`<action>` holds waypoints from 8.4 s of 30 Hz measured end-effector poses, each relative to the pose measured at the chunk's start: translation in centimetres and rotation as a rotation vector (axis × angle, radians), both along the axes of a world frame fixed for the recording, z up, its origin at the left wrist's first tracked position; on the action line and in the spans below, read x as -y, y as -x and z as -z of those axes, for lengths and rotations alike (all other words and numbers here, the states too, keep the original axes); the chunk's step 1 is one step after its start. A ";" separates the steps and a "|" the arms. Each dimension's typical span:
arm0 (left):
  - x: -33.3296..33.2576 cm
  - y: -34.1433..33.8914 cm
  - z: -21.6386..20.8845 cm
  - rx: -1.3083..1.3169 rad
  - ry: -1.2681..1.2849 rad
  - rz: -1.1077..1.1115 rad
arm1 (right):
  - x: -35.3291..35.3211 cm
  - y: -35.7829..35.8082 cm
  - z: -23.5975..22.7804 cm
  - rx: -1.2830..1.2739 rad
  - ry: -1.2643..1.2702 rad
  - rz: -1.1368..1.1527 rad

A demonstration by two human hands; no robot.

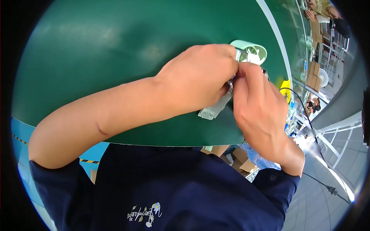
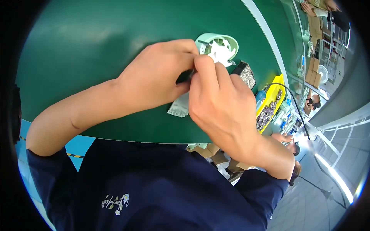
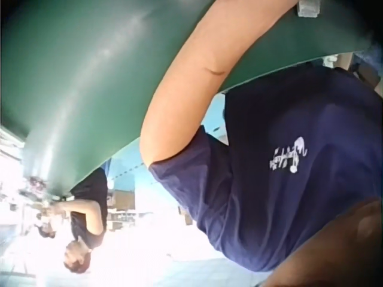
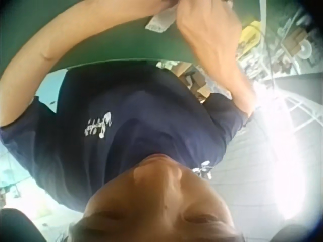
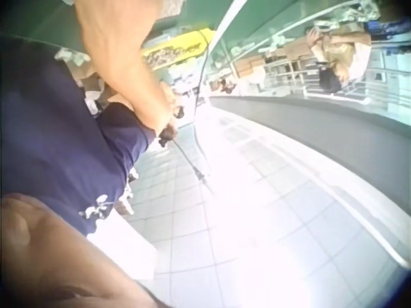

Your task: Connecting circuit boards and internal wiring to portable fan housings using an electric screwdriver.

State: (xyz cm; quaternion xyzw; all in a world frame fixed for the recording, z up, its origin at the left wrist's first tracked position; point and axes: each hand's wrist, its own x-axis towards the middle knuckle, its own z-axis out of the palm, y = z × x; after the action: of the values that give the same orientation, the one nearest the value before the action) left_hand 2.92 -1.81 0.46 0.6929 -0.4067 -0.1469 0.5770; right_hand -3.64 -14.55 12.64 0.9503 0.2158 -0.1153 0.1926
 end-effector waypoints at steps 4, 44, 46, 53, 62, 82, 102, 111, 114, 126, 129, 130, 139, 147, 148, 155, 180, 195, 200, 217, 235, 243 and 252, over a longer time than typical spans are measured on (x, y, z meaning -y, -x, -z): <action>0.0 -0.1 -0.2 -0.012 -0.020 0.008 | 0.8 0.7 0.8 0.049 -0.097 0.022; 0.2 0.1 0.0 0.074 0.111 -0.011 | 6.1 5.7 5.2 0.207 -1.512 0.892; 0.2 0.1 0.1 0.068 0.114 -0.013 | 5.9 5.4 4.6 0.196 -1.487 0.936; 0.0 0.2 0.3 0.082 0.071 0.001 | 3.8 2.7 0.6 0.134 -0.476 0.343; 0.2 0.0 0.2 0.075 0.052 0.003 | 3.3 1.1 0.4 0.078 -0.382 0.202; 0.1 0.4 0.6 0.093 0.046 -0.001 | 1.9 -1.5 -0.6 -0.146 -0.054 -0.029; 1.2 0.0 -1.6 -0.242 0.036 0.000 | 3.3 5.6 3.8 0.091 -1.513 1.232; -1.8 -6.4 -3.8 -0.189 0.318 -0.352 | 7.7 -11.1 8.5 0.183 -1.718 0.927; -6.1 -12.0 -3.9 0.083 0.265 -0.642 | 11.9 -22.4 9.5 0.335 -1.777 0.783; -28.7 -30.2 -3.0 0.411 -0.468 -1.080 | 13.0 -25.6 10.3 0.388 -1.499 0.858; -31.7 -31.0 -2.2 0.418 -0.372 -0.985 | 8.6 -15.7 7.9 0.392 -1.670 0.808; -28.7 -30.0 -3.3 0.455 -0.477 -0.963 | 9.3 -11.3 7.3 0.378 -1.633 0.760; -12.3 -13.4 -6.6 0.266 -0.242 -0.564 | 16.3 16.9 4.7 1.021 -1.403 1.095; -2.0 -2.9 -5.3 0.164 -0.114 -0.216 | 30.9 25.6 8.1 1.215 -0.919 1.346; -1.4 -2.0 -5.1 0.122 -0.119 -0.166 | 31.2 25.5 7.7 1.139 -0.732 1.367; 0.2 0.5 -5.4 -0.156 -0.130 -0.136 | 33.3 21.1 8.6 0.750 -0.086 1.592; -1.5 -0.5 -1.9 -0.064 0.016 -0.054 | 1.9 4.7 5.7 0.418 -1.095 0.458; -1.8 -0.8 -1.8 0.003 -0.025 -0.017 | 2.2 4.3 5.0 0.307 -0.970 0.517; -1.7 -0.7 -1.7 0.009 -0.005 -0.013 | 2.1 4.4 5.0 0.302 -0.950 0.514; -1.7 -0.8 -1.7 0.029 -0.028 0.005 | 2.9 3.9 5.3 0.246 -1.027 0.473; -1.2 0.0 -3.1 0.106 -0.118 0.048 | 6.0 12.0 3.5 0.785 -1.150 0.936; -1.5 0.1 -3.1 0.214 -0.134 -0.011 | 11.6 19.0 7.5 0.581 -0.374 1.488; -0.9 0.0 -3.1 0.240 -0.130 0.029 | 12.5 18.8 3.3 0.905 -1.753 1.326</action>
State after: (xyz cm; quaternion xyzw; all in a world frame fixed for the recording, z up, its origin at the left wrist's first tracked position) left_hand 2.92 -0.88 3.56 0.7353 -0.4725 -0.0973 0.4760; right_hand -22.39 -27.04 9.38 0.6386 -0.4005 0.3408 -0.5618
